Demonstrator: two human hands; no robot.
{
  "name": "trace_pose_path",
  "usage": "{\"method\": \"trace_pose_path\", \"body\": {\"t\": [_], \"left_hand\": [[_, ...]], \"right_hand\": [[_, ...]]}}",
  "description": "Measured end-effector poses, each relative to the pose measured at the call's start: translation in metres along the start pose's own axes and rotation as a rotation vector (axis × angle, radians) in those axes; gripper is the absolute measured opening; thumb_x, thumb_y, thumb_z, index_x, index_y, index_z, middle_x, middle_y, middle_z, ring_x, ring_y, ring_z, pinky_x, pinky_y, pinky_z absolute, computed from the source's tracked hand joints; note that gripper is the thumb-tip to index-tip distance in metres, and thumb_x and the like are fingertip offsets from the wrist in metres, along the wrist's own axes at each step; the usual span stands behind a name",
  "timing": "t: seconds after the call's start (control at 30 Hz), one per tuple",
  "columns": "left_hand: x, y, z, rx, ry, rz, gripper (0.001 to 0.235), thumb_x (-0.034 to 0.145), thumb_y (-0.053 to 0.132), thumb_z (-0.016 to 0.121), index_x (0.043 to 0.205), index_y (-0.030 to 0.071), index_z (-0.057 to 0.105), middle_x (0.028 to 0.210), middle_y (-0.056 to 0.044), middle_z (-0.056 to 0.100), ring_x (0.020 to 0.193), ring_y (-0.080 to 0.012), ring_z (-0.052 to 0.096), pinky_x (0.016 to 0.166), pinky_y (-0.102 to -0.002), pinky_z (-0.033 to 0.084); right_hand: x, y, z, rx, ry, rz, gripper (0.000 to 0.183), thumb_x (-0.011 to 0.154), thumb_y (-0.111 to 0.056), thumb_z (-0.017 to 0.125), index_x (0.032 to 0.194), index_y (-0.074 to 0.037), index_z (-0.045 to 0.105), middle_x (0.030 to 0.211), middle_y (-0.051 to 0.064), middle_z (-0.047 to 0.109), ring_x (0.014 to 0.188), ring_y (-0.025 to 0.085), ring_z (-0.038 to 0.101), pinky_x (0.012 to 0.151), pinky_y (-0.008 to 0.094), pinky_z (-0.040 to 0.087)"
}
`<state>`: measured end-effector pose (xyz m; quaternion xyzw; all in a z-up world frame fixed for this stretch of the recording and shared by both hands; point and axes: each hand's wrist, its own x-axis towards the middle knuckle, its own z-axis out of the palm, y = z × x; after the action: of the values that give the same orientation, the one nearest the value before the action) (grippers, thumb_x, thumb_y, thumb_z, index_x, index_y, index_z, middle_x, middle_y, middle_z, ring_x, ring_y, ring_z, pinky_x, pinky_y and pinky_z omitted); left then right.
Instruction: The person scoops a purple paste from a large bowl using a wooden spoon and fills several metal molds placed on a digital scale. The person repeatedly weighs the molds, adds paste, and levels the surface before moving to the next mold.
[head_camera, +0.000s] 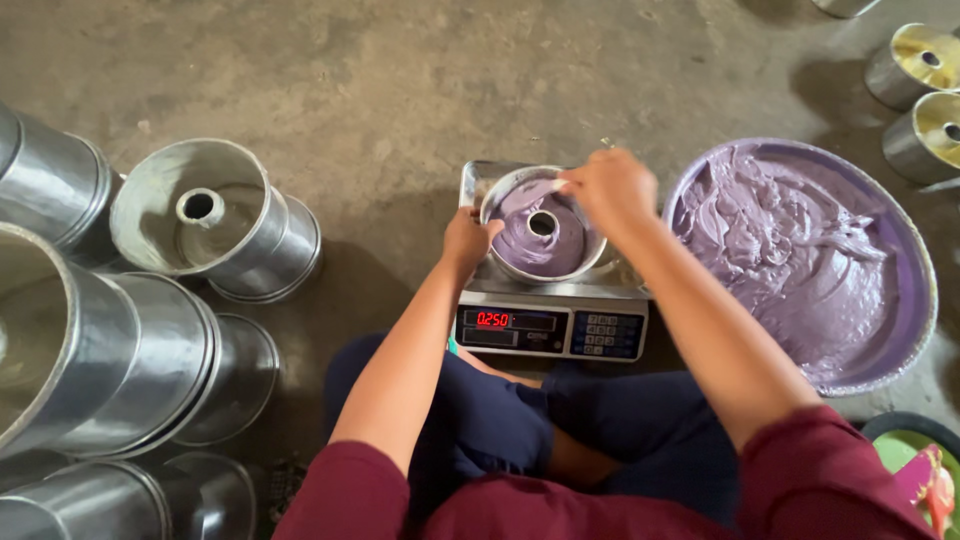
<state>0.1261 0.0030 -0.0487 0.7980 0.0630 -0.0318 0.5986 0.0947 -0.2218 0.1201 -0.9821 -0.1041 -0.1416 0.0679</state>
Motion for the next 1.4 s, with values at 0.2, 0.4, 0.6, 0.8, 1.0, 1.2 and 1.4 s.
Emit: {"method": "trace_pose_path", "body": {"t": [0.2, 0.4, 0.6, 0.8, 1.0, 1.2, 1.4], "left_hand": [[-0.032, -0.019, 0.011, -0.305, 0.054, -0.286, 0.030, 0.088, 0.018, 0.071, 0.108, -0.002, 0.059, 0.101, -0.022, 0.071, 0.069, -0.0323, 0.077, 0.057, -0.043, 0.065], [-0.026, -0.032, 0.007, -0.079, -0.082, -0.239, 0.040, 0.088, 0.026, 0.082, 0.106, -0.001, 0.060, 0.097, -0.027, 0.074, 0.079, -0.0314, 0.072, 0.062, -0.042, 0.058], [0.013, 0.004, -0.003, 0.296, 0.062, -0.009, 0.028, 0.085, 0.024, 0.078, 0.100, 0.004, 0.065, 0.095, -0.018, 0.076, 0.085, -0.0304, 0.074, 0.076, -0.040, 0.057], [-0.053, -0.034, 0.013, -0.340, -0.103, -0.380, 0.030, 0.082, 0.017, 0.071, 0.106, 0.005, 0.057, 0.100, -0.019, 0.073, 0.088, -0.0367, 0.076, 0.078, -0.047, 0.063], [0.003, -0.011, 0.002, 0.286, 0.039, -0.025, 0.047, 0.079, 0.027, 0.079, 0.114, 0.002, 0.061, 0.103, -0.023, 0.072, 0.098, -0.0379, 0.070, 0.088, -0.045, 0.056], [-0.046, 0.006, 0.011, -0.433, -0.034, -0.394, 0.030, 0.086, 0.012, 0.068, 0.109, 0.000, 0.051, 0.103, -0.019, 0.066, 0.085, -0.0365, 0.074, 0.067, -0.049, 0.066], [-0.087, 0.010, 0.021, -0.489, -0.156, -0.489, 0.038, 0.090, 0.013, 0.069, 0.116, 0.007, 0.042, 0.106, -0.020, 0.063, 0.088, -0.0345, 0.070, 0.059, -0.039, 0.062]], "right_hand": [[-0.019, 0.021, 0.025, 0.059, -0.065, 0.344, 0.020, 0.099, -0.034, 0.066, 0.102, -0.024, 0.083, 0.093, 0.013, 0.075, 0.090, 0.037, 0.072, 0.077, 0.047, 0.054], [-0.044, 0.023, 0.002, 0.072, -0.014, 0.348, 0.023, 0.095, -0.040, 0.068, 0.108, -0.028, 0.082, 0.092, 0.015, 0.072, 0.090, 0.036, 0.069, 0.073, 0.048, 0.051], [-0.013, 0.014, 0.019, -0.029, -0.045, 0.203, 0.019, 0.096, -0.037, 0.068, 0.103, -0.029, 0.083, 0.097, 0.009, 0.075, 0.097, 0.034, 0.070, 0.080, 0.046, 0.053], [-0.074, 0.027, 0.019, 0.176, -0.019, 0.461, 0.022, 0.098, -0.034, 0.066, 0.114, -0.027, 0.080, 0.098, 0.012, 0.073, 0.084, 0.037, 0.070, 0.074, 0.047, 0.053], [-0.054, 0.013, 0.017, 0.087, 0.092, 0.184, 0.021, 0.098, -0.031, 0.067, 0.114, -0.027, 0.081, 0.095, 0.013, 0.072, 0.089, 0.035, 0.070, 0.076, 0.047, 0.054], [-0.079, 0.025, 0.027, 0.098, 0.042, 0.416, 0.022, 0.098, -0.030, 0.067, 0.116, -0.026, 0.080, 0.093, 0.015, 0.071, 0.081, 0.038, 0.068, 0.069, 0.048, 0.053], [-0.145, 0.006, 0.025, 0.154, 0.210, 0.412, 0.024, 0.099, -0.024, 0.067, 0.120, -0.023, 0.078, 0.094, 0.013, 0.073, 0.079, 0.035, 0.069, 0.071, 0.045, 0.053]]}}
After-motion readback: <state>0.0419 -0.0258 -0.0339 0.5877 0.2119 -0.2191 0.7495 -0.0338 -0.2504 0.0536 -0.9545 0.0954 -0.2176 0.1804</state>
